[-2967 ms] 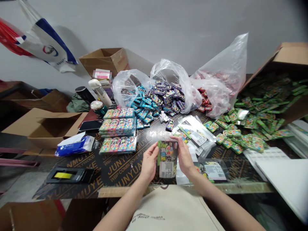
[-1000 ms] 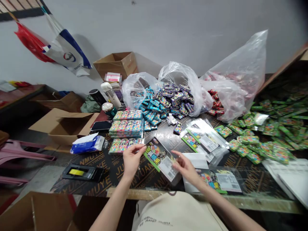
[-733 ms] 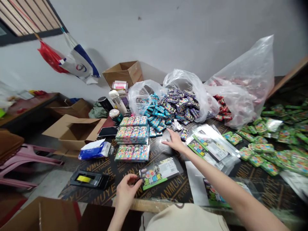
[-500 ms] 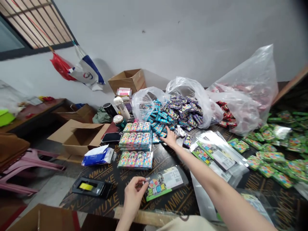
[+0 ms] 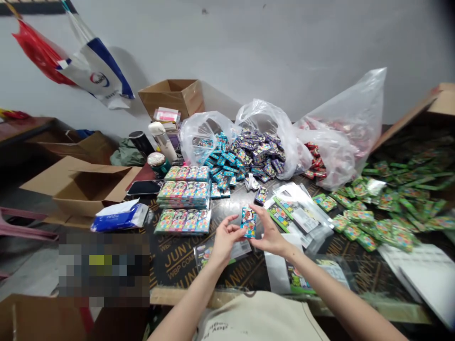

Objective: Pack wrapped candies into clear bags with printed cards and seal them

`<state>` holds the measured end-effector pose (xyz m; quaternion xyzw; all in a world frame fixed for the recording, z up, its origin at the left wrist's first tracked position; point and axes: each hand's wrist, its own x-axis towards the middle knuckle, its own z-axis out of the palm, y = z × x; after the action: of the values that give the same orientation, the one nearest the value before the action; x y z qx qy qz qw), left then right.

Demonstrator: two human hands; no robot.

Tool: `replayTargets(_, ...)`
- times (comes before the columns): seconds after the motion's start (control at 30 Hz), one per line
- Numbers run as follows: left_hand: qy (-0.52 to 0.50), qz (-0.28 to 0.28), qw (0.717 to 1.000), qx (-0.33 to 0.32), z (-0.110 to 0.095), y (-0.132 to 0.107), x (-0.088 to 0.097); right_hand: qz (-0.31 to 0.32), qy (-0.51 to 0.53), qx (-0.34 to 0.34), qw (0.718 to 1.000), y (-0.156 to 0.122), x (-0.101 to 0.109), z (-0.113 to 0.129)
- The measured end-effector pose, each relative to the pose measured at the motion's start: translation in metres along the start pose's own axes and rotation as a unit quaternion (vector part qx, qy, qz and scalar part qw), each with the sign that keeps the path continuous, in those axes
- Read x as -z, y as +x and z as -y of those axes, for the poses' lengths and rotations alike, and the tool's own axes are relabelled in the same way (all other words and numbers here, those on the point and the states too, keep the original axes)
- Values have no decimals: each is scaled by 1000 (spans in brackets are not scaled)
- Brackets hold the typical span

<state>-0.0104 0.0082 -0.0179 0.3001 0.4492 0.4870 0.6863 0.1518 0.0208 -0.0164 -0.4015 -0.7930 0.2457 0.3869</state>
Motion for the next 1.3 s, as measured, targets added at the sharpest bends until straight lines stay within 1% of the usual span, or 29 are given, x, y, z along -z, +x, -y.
replayTargets(0.13,22,5,999,-36,4,-7,-14,-23,-51,-4,998,-16,16,1)
replayTargets(0.27,75,37,995,-51,2,-13,-18,-29,-78,8,996,-26,18,9)
replayTargets(0.37,139,81,986,-50,0,-11,-12,-37,-65,14,997,-31,19,11)
replayTargets(0.43,228,100,966,-74,2,-7,-1,-48,-63,4,997,-35,21,5)
replayTargets(0.47,293,102,945,-100,4,-5,6,-49,-69,-4,996,-37,23,1)
replayTargets(0.5,365,102,916,-131,8,-2,14,-45,-80,-13,996,-39,24,-5)
replayTargets(0.57,508,107,835,-183,18,1,28,-25,-102,-32,994,-44,25,-18)
replayTargets(0.6,567,113,792,-196,24,2,34,-15,-108,-40,993,-47,25,-24)
replayTargets(0.63,612,117,756,-202,29,2,38,-5,-110,-45,993,-49,24,-30)
replayTargets(0.67,642,116,730,-204,34,1,41,3,-108,-47,993,-51,23,-34)
replayTargets(0.7,660,112,713,-208,37,0,42,10,-104,-48,993,-53,21,-37)
replayTargets(0.73,666,107,706,-215,39,-1,42,16,-101,-47,994,-54,20,-39)
replayTargets(0.77,665,104,705,-225,39,-3,42,23,-98,-47,994,-55,18,-40)
replayTargets(0.83,648,105,713,-246,36,-7,41,36,-95,-43,994,-56,17,-39)
replayTargets(0.9,629,108,724,-261,31,-11,41,34,-89,-39,995,-56,16,-36)
replayTargets(1.0,608,104,744,-255,26,-15,42,3,-59,-40,997,-52,17,-28)
replayTargets(1.07,583,91,770,-243,25,-17,38,-14,-35,-35,999,-49,16,-20)
replayTargets(1.1,557,83,792,-236,26,-18,34,-17,-26,-30,999,-46,15,-16)
replayTargets(1.17,473,75,854,-203,26,-18,23,-18,-26,-20,999,-42,13,-6)
replayTargets(1.23,364,76,919,-132,25,-17,12,-10,-60,-17,998,-38,12,3)
replayTargets(1.27,306,74,945,-87,23,-16,7,1,-83,-17,996,-36,12,7)
replayTargets(1.3,251,67,965,-43,20,-14,4,17,-103,-19,994,-36,13,11)
